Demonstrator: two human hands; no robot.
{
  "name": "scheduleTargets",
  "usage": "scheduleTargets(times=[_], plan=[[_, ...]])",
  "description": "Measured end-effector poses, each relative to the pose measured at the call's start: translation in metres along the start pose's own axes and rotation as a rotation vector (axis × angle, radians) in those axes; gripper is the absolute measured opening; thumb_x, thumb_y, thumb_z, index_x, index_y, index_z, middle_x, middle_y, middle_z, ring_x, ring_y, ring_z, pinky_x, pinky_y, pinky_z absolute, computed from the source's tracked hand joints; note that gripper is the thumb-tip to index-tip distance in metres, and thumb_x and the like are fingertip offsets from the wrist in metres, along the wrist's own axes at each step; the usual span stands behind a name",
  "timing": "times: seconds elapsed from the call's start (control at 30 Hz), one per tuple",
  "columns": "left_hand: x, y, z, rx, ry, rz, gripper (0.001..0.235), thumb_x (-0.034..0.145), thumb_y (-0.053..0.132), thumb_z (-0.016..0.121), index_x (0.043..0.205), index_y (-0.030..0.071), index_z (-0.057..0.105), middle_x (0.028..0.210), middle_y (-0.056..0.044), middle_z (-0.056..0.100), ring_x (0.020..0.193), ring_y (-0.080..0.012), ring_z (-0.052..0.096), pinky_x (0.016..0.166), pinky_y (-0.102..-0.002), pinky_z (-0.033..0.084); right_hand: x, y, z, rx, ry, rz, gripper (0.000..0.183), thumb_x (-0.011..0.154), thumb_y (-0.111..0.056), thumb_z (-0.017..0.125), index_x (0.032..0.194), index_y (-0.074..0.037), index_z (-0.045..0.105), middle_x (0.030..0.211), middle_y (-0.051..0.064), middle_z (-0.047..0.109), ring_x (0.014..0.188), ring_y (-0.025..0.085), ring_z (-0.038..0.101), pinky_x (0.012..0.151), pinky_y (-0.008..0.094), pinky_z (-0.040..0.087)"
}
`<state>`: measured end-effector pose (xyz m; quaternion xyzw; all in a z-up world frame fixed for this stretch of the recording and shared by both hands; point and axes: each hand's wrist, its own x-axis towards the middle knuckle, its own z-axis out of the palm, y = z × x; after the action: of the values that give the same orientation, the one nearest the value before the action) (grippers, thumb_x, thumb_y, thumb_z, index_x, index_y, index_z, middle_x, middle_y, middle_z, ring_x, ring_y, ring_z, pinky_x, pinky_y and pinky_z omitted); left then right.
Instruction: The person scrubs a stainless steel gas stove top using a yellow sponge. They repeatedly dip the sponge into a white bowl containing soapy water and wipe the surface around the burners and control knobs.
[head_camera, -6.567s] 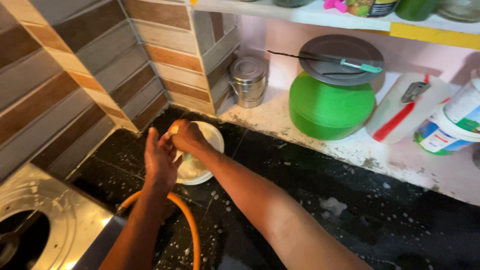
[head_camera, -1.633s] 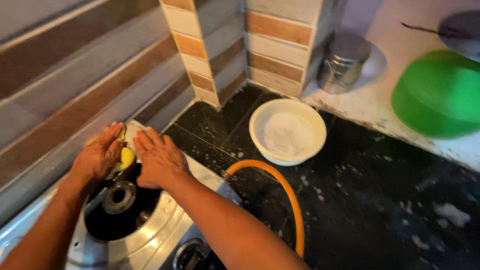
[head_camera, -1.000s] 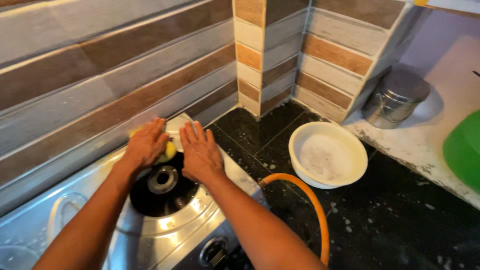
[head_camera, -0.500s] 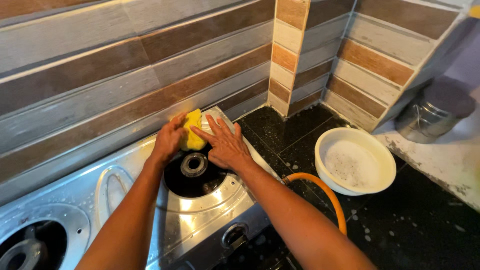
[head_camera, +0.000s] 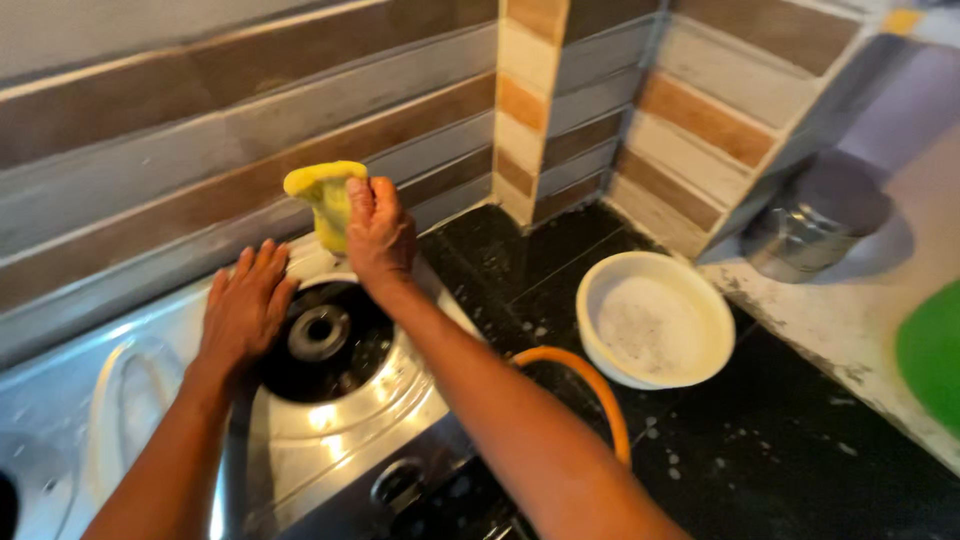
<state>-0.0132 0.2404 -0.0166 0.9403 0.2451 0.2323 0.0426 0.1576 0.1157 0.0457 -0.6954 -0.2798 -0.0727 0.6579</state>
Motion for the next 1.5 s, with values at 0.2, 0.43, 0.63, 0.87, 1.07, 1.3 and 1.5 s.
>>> scheduleTargets(times=[0.2, 0.43, 0.63, 0.87, 1.07, 1.3, 1.5], plan=[[-0.009, 0.025, -0.015, 0.007, 0.089, -0.059, 0.056, 0.105, 0.040, 0.044, 0.151, 0.010, 0.051, 0.159, -0.016, 0.046, 0.149, -0.0380, 0.038, 0.118, -0.057, 0.028, 0.013, -0.013, -0.001, -0.146, -0.071, -0.351, 0.027, 0.109, -0.041, 0.052, 0.111, -0.016, 0.062, 0.102, 0.012, 0.073, 0.095, 0.035, 0.071, 0.084, 0.049, 0.053], [-0.010, -0.010, 0.008, 0.099, 0.161, -0.171, 0.057, 0.103, 0.038, 0.047, 0.150, 0.005, 0.054, 0.157, -0.019, 0.049, 0.148, -0.0388, 0.041, 0.120, -0.053, 0.029, -0.027, 0.033, -0.001, -0.507, -0.503, -0.455, 0.045, 0.089, -0.048, 0.064, 0.126, -0.024, 0.066, 0.149, 0.010, 0.055, 0.142, 0.030, 0.047, 0.117, 0.066, 0.017], [-0.021, -0.015, -0.016, 0.045, 0.026, -0.151, 0.073, 0.095, 0.047, 0.056, 0.154, 0.006, 0.043, 0.161, -0.019, 0.037, 0.150, -0.0377, 0.030, 0.118, -0.055, 0.025, -0.041, 0.014, 0.032, -0.611, -0.641, -0.315, 0.067, 0.085, -0.060, 0.062, 0.146, -0.032, 0.056, 0.164, 0.008, 0.036, 0.153, 0.034, 0.026, 0.120, 0.067, 0.008], [-0.045, 0.021, -0.039, 0.129, 0.039, -0.263, 0.091, 0.080, 0.045, 0.068, 0.157, 0.005, 0.041, 0.167, -0.017, 0.034, 0.155, -0.0343, 0.026, 0.121, -0.056, 0.022, -0.012, 0.027, 0.011, -0.741, -0.726, -0.261, 0.071, 0.090, -0.075, 0.047, 0.147, -0.033, 0.054, 0.165, 0.008, 0.032, 0.156, 0.037, 0.020, 0.122, 0.070, 0.001], [-0.042, 0.005, -0.022, 0.182, 0.172, -0.306, 0.083, 0.094, 0.040, 0.062, 0.163, -0.001, 0.039, 0.171, -0.023, 0.036, 0.160, -0.0361, 0.029, 0.128, -0.053, 0.022, -0.057, -0.011, 0.051, -0.773, -0.923, -0.233, 0.076, 0.092, -0.072, 0.050, 0.146, -0.021, 0.062, 0.156, 0.015, 0.053, 0.146, 0.035, 0.046, 0.124, 0.050, 0.026], [-0.038, 0.011, -0.044, 0.220, -0.108, -0.577, 0.121, 0.069, 0.061, 0.079, 0.159, 0.003, 0.024, 0.167, -0.017, 0.019, 0.155, -0.0306, 0.014, 0.122, -0.048, 0.014, 0.002, 0.016, 0.025, -0.944, -0.986, -0.370, 0.047, 0.096, -0.034, 0.044, 0.136, -0.037, 0.068, 0.139, 0.007, 0.068, 0.126, 0.028, 0.066, 0.110, 0.051, 0.046], [-0.050, 0.002, -0.040, 0.212, -0.035, -0.417, 0.118, 0.071, 0.066, 0.076, 0.159, 0.003, 0.029, 0.167, -0.019, 0.022, 0.156, -0.0308, 0.017, 0.124, -0.045, 0.016, -0.068, 0.009, 0.101, -0.761, -0.791, -0.746, 0.042, 0.095, -0.041, 0.049, 0.127, -0.021, 0.068, 0.141, 0.015, 0.059, 0.125, 0.039, 0.058, 0.098, 0.058, 0.045]])
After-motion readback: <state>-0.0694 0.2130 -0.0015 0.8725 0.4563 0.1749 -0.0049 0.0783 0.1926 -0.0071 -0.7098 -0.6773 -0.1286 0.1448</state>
